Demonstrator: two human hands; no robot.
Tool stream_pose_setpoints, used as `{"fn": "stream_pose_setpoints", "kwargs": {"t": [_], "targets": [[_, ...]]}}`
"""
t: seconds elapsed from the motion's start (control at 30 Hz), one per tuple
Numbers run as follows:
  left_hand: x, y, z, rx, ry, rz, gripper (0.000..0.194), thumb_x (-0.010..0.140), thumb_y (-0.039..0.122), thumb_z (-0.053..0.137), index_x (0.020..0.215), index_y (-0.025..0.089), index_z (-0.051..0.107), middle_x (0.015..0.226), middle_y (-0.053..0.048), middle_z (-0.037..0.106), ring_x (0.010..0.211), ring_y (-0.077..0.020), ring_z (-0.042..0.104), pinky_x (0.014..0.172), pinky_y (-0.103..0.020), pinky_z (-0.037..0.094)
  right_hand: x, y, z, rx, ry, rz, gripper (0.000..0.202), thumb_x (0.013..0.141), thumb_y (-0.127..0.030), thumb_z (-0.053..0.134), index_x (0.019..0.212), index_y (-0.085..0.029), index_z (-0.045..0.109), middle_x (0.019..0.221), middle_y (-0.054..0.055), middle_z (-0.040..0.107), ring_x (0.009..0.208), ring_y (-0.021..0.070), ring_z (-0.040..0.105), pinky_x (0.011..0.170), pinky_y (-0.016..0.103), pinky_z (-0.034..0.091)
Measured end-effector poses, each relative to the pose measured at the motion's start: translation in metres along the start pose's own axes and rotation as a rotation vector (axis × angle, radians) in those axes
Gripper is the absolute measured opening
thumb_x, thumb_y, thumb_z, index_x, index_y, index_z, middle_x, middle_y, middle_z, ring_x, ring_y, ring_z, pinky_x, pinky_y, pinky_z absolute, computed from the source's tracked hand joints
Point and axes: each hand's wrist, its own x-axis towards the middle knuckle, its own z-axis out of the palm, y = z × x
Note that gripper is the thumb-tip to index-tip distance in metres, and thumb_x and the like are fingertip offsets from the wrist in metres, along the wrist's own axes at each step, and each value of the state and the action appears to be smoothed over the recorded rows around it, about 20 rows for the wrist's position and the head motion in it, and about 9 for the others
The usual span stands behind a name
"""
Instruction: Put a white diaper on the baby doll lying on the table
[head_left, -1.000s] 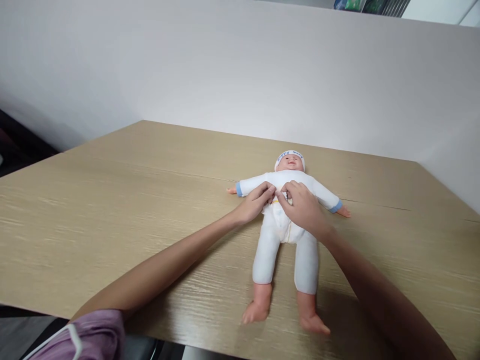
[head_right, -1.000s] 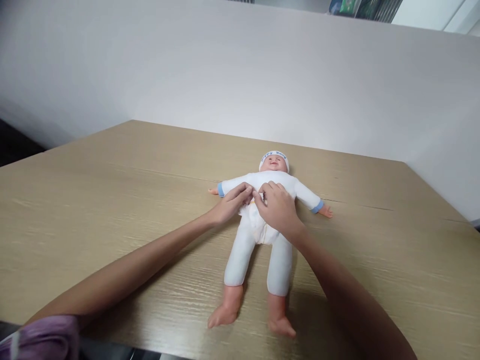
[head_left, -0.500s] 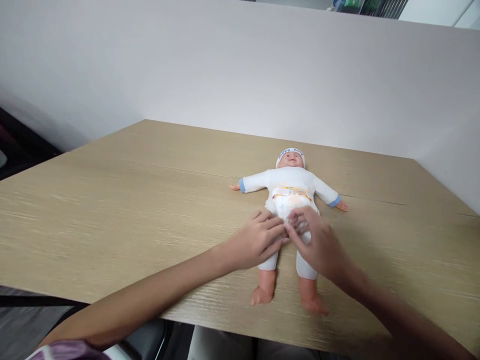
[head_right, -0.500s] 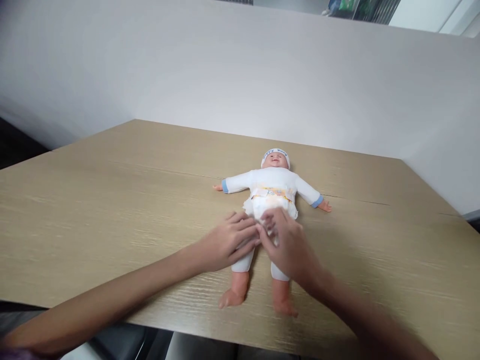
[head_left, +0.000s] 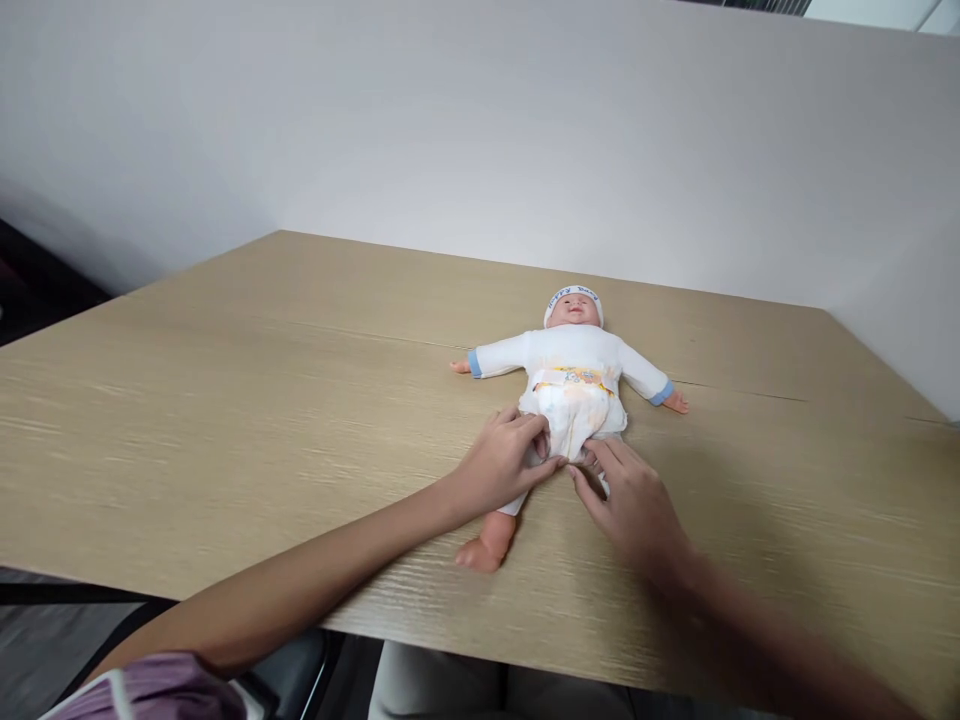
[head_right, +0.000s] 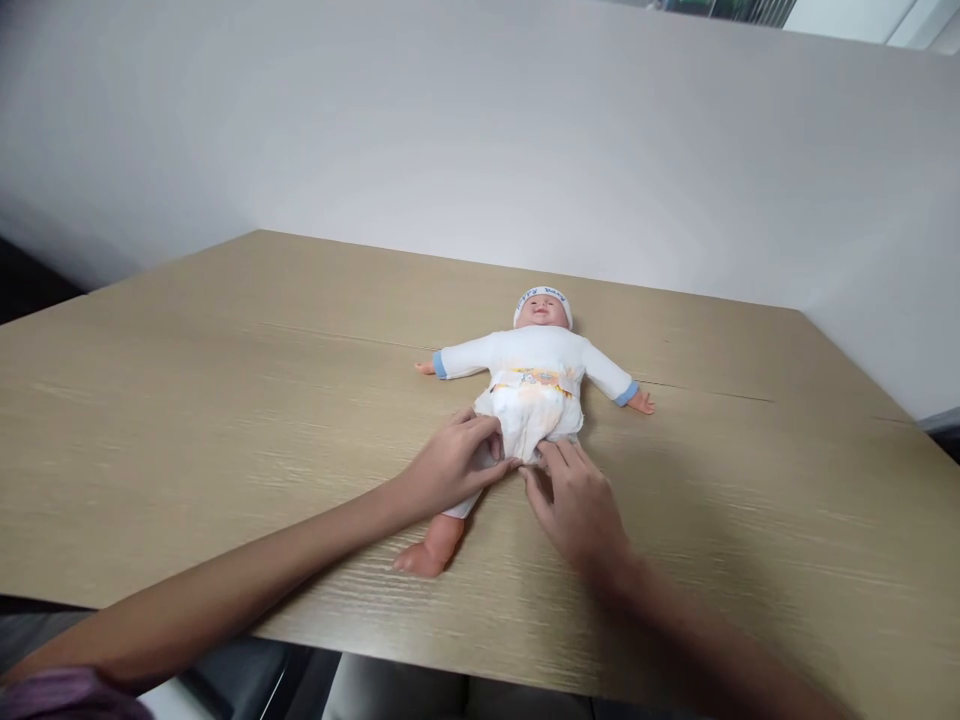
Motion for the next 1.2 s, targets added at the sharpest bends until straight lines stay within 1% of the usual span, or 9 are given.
{"fn": "stream_pose_setpoints", "kwargs": {"t": [0.17, 0.33, 0.47, 0.57, 0.7, 0.8, 0.93, 1.07, 1.2], "targets": [[-0.005, -0.004, 0.004, 0.016, 0.016, 0.005, 0.024, 0.101, 0.039, 0.068, 0.086, 0.023, 0.061, 0.095, -0.004, 0.073, 0.098, -0.0275, 0.059, 0.091, -0.042, 0.042, -0.007, -0.001, 0.004, 0.048, 0.007, 0.055, 0.016, 0.104, -0.033, 0.060, 0.116, -0.024, 0.063, 0.109, 0.010, 0.071, 0.095, 0.0280, 0.072, 0.079, 0.039, 0.057], [-0.011, -0.008, 0.005, 0.003, 0.070, 0.042, 0.016, 0.104, 0.038, 0.062, 0.101, 0.023, 0.067, 0.130, -0.010, 0.068, 0.117, -0.0292, 0.061, 0.099, -0.045, 0.042, -0.012, -0.002, 0.008, 0.130, 0.039, 0.045, 0.023, 0.103, -0.031, 0.061, 0.126, -0.026, 0.060, 0.129, 0.013, 0.067, 0.116, 0.0316, 0.068, 0.095, 0.046, 0.059], [-0.011, -0.008, 0.005, -0.033, 0.058, 0.056, 0.017, 0.105, 0.037, 0.061, 0.098, 0.022, 0.064, 0.130, -0.008, 0.069, 0.116, -0.0287, 0.062, 0.099, -0.044, 0.041, -0.014, -0.002, 0.011, 0.125, 0.044, 0.025, 0.027, 0.103, -0.031, 0.061, 0.129, -0.025, 0.059, 0.137, 0.014, 0.066, 0.129, 0.0351, 0.062, 0.104, 0.051, 0.055], [-0.009, -0.007, 0.004, -0.041, 0.027, 0.040, 0.018, 0.104, 0.037, 0.061, 0.093, 0.022, 0.061, 0.118, -0.006, 0.073, 0.105, -0.0271, 0.060, 0.093, -0.042, 0.040, -0.012, -0.002, 0.010, 0.135, 0.034, 0.027, 0.025, 0.102, -0.032, 0.062, 0.126, -0.024, 0.059, 0.133, 0.014, 0.069, 0.124, 0.0356, 0.064, 0.102, 0.052, 0.055], [-0.007, -0.005, 0.004, -0.051, 0.004, 0.005, 0.018, 0.101, 0.036, 0.062, 0.089, 0.023, 0.057, 0.096, -0.003, 0.070, 0.095, -0.0259, 0.057, 0.091, -0.042, 0.039, -0.006, -0.003, 0.005, 0.174, 0.015, 0.080, 0.017, 0.100, -0.034, 0.063, 0.113, -0.024, 0.060, 0.105, 0.010, 0.072, 0.100, 0.0303, 0.068, 0.086, 0.044, 0.056], [-0.007, -0.006, 0.007, -0.149, 0.078, -0.067, 0.018, 0.095, 0.037, 0.069, 0.098, 0.024, 0.057, 0.097, -0.002, 0.067, 0.098, -0.0260, 0.058, 0.095, -0.042, 0.042, -0.003, -0.003, 0.003, 0.210, 0.055, 0.167, 0.018, 0.097, -0.038, 0.065, 0.106, -0.024, 0.059, 0.090, 0.005, 0.067, 0.082, 0.0249, 0.065, 0.074, 0.037, 0.053], [-0.007, -0.013, 0.011, -0.441, 0.155, -0.173, 0.037, 0.091, 0.045, 0.077, 0.102, 0.024, 0.048, 0.106, -0.003, 0.064, 0.092, -0.0203, 0.059, 0.085, -0.035, 0.048, 0.001, 0.002, 0.000, 0.324, 0.054, 0.331, 0.025, 0.093, -0.043, 0.068, 0.109, -0.026, 0.057, 0.078, -0.002, 0.066, 0.061, 0.0192, 0.057, 0.061, 0.033, 0.046], [-0.009, -0.017, 0.012, -0.615, 0.197, -0.278, 0.048, 0.086, 0.047, 0.084, 0.109, 0.024, 0.048, 0.110, -0.003, 0.065, 0.087, -0.0168, 0.061, 0.078, -0.031, 0.049, 0.005, 0.010, -0.009, 0.306, 0.091, 0.357, 0.027, 0.092, -0.046, 0.072, 0.104, -0.027, 0.058, 0.097, 0.002, 0.079, 0.070, 0.0210, 0.066, 0.075, 0.038, 0.048], [-0.010, -0.012, 0.002, -0.545, 0.115, -0.271, 0.041, 0.087, 0.049, 0.084, 0.109, 0.021, 0.062, 0.110, -0.005, 0.072, 0.092, -0.0206, 0.066, 0.079, -0.032, 0.049, 0.006, 0.014, -0.017, 0.220, 0.061, 0.305, 0.023, 0.096, -0.050, 0.071, 0.098, -0.027, 0.066, 0.095, 0.003, 0.083, 0.087, 0.0283, 0.074, 0.092, 0.046, 0.045]]}}
